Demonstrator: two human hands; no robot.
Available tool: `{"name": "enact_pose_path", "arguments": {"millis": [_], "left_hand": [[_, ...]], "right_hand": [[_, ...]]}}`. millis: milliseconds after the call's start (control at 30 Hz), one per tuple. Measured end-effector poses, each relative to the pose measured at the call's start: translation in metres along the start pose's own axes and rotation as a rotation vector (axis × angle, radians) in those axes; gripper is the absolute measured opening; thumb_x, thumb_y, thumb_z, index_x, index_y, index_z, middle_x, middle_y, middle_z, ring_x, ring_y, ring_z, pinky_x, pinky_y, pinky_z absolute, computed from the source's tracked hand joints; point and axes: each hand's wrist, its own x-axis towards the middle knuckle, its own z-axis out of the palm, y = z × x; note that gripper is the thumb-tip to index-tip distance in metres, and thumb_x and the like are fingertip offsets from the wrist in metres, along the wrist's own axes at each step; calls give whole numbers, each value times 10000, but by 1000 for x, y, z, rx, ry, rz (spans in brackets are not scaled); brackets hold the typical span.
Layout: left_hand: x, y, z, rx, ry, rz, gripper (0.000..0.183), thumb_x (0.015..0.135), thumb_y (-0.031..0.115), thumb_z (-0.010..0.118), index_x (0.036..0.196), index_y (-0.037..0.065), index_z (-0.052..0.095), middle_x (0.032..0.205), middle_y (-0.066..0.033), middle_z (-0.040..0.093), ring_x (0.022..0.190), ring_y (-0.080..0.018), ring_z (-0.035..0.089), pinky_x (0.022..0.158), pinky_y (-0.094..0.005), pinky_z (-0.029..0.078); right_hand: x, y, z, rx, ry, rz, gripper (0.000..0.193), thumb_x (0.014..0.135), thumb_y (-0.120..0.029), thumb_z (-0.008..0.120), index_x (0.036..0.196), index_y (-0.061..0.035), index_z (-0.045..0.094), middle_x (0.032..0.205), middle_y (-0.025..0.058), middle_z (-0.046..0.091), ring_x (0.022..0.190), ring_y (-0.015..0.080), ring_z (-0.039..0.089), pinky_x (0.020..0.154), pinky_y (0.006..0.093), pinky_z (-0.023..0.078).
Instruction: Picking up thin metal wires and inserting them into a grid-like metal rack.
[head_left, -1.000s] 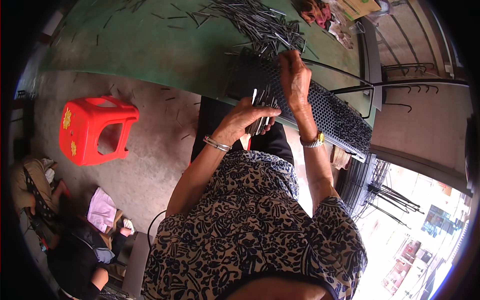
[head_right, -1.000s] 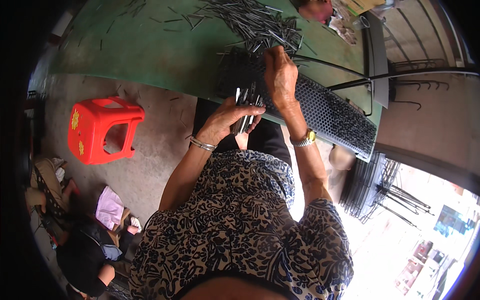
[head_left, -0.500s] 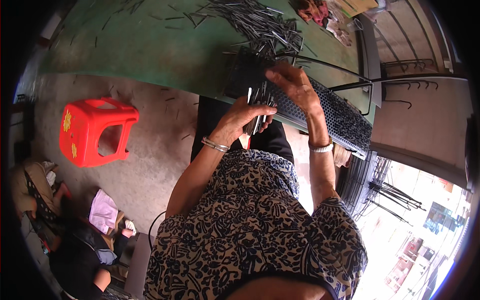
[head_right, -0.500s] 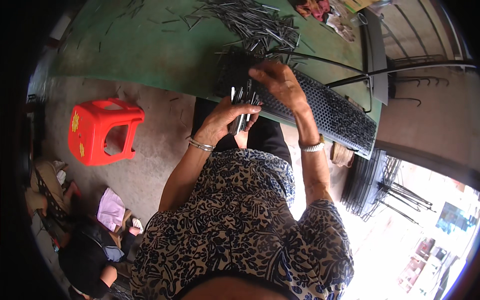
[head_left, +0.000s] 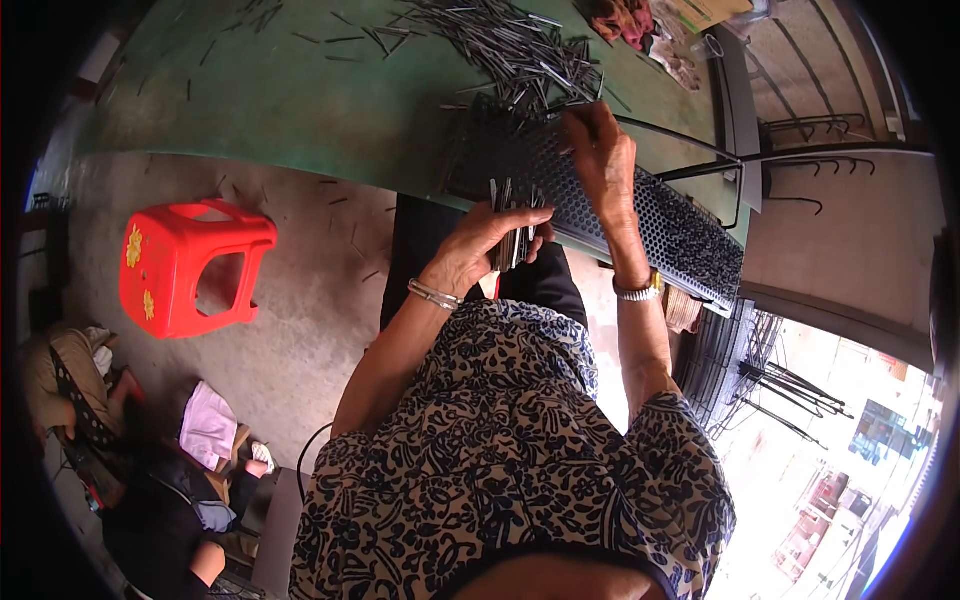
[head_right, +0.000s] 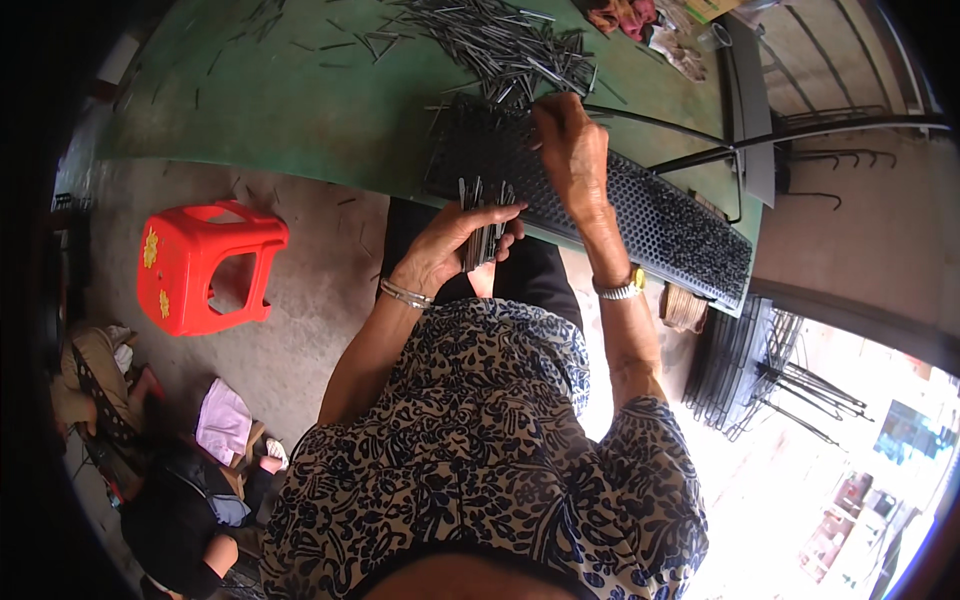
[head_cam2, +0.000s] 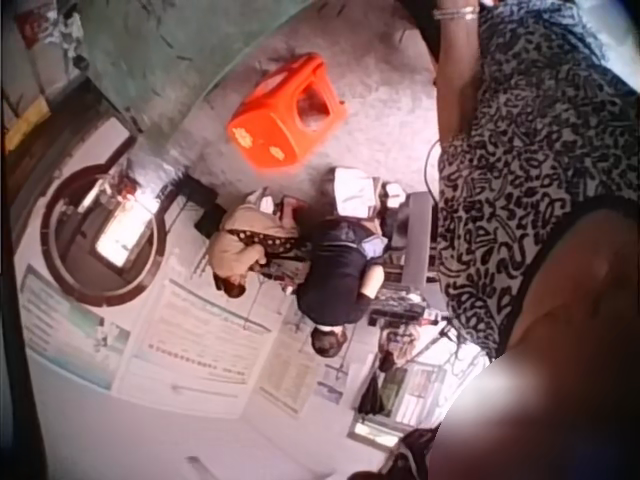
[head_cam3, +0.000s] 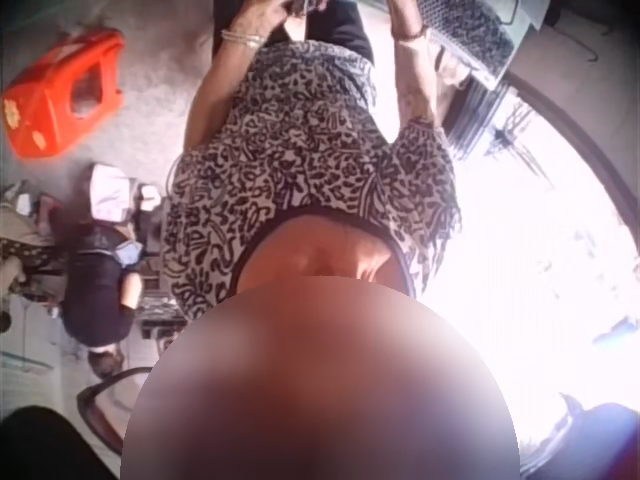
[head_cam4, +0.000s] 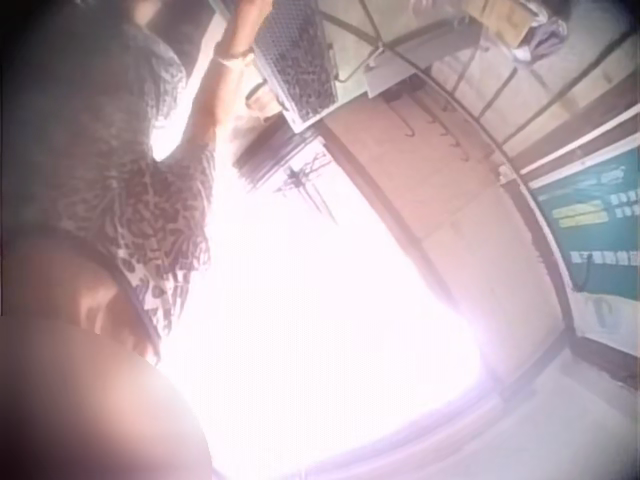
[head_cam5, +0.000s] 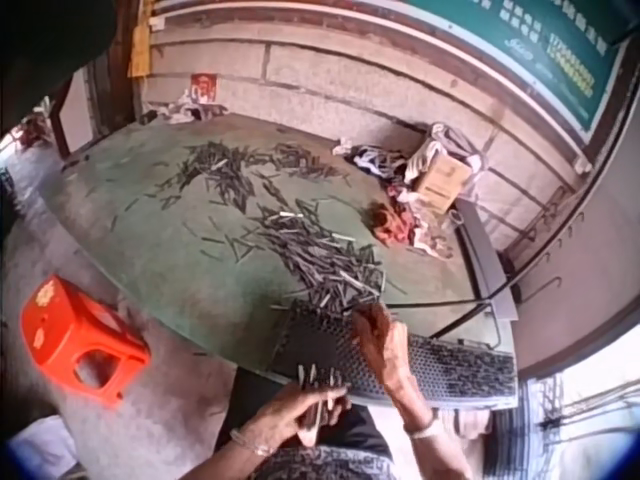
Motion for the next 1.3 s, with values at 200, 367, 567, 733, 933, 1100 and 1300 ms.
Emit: {"name": "enact_pose_path", "arguments": {"millis": [200,367,567,733,933,1100,1300], "left_hand": [[3,-2,-1,-150,-47,32,262,846,160,712,1043,7,636,910,-120,677,692,-135,609,618,-280,517],[3,-2,-5,-348,4,11,243,859,145,692,1046,12,611,1010,-136,660,718,-150,612,717,-313,553],[-1,-4,4,-509,8,34,249,853,141,691,1069,48,612,1013,-159,673,930,-234,662,834,-485,561],[-7,-4,9,-533,8,32,246,858,164,688,1069,61,615,974,-132,676,917,-241,663,841,-531,551],[-6,-11,5,-350,96,80,232,850,184,698,1044,78,629,900,-103,683,796,-194,662,703,-419,575],[-5,-12,8,-198,163,122,196,848,185,700,1001,79,640,851,-84,692,740,-161,661,580,-307,531],[-7,-10,10,-268,163,173,193,844,186,702,976,60,639,840,-82,696,716,-151,662,565,-292,523]], "right_hand": [[6,33,23,-229,149,-223,88,927,-105,578,972,-30,590,691,106,645,572,183,636,552,307,487],[7,31,22,-218,117,-248,70,923,-95,573,968,-43,590,674,106,636,571,211,641,551,318,486],[6,40,25,-256,94,-314,94,889,-106,631,975,-81,659,818,84,642,704,234,657,603,339,501],[-3,30,24,-466,177,-319,137,860,-149,679,995,-144,702,947,51,620,788,248,642,642,359,507],[-10,24,22,-428,187,-297,154,843,-182,704,995,-164,725,941,55,618,759,248,641,650,348,506],[0,28,21,-371,109,-289,137,842,-171,698,976,-154,722,953,65,622,767,249,644,659,338,510],[-5,23,24,-481,151,-326,156,842,-201,690,985,-147,721,934,92,623,774,261,639,676,347,514]]}}
